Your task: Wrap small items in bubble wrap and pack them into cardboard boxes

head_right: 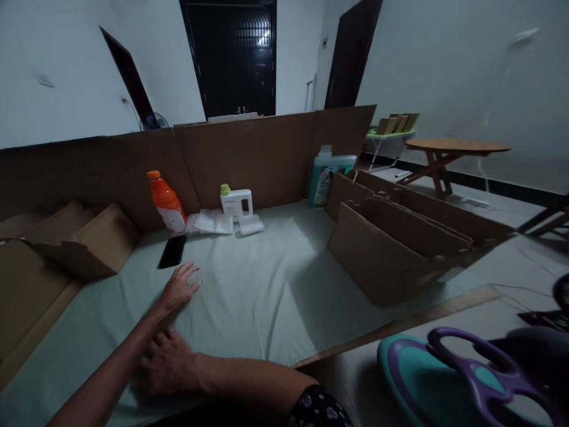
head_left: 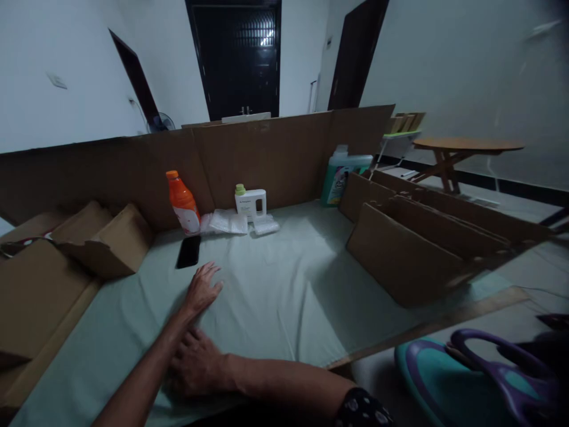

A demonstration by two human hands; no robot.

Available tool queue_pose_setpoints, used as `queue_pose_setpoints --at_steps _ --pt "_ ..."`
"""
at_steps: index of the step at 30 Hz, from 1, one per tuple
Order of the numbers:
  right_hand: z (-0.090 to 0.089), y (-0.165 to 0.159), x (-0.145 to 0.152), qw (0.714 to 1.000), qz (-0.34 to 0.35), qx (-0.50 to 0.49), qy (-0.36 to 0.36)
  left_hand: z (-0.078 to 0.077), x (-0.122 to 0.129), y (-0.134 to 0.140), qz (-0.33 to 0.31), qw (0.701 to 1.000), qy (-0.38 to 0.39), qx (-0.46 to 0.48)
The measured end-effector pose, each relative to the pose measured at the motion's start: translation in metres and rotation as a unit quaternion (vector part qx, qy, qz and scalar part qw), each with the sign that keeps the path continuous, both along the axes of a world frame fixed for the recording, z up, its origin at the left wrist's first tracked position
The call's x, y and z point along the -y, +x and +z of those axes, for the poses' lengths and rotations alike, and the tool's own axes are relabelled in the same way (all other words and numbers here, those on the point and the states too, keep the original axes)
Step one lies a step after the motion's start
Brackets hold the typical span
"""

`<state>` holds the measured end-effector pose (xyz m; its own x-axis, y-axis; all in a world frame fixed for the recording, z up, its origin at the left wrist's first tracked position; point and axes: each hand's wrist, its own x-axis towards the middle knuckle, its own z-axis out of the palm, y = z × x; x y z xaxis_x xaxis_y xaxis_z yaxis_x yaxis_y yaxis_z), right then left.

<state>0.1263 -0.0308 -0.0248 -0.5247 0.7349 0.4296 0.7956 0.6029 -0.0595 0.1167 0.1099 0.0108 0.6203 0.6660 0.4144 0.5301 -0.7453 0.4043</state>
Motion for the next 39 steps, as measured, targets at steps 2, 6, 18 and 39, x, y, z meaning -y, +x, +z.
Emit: queue_pose_setpoints --at_steps 2,6,18,39 --pt "0.004 0.007 0.021 1.000 0.014 0.000 -0.003 -0.006 0.008 0.016 -0.013 1.000 -0.007 -0.020" --pt "0.009 0.024 0.056 0.999 0.034 0.008 -0.001 -0.013 0.019 0.046 -0.028 0.998 -0.015 -0.053" --pt "0.027 0.115 0.109 0.998 0.036 0.025 -0.048 -0.035 0.049 0.058 -0.086 0.991 0.010 -0.107" --pt "0.171 0.470 0.217 0.764 -0.637 0.099 0.021 -0.027 0.053 0.055 -0.080 0.995 -0.057 -0.030"
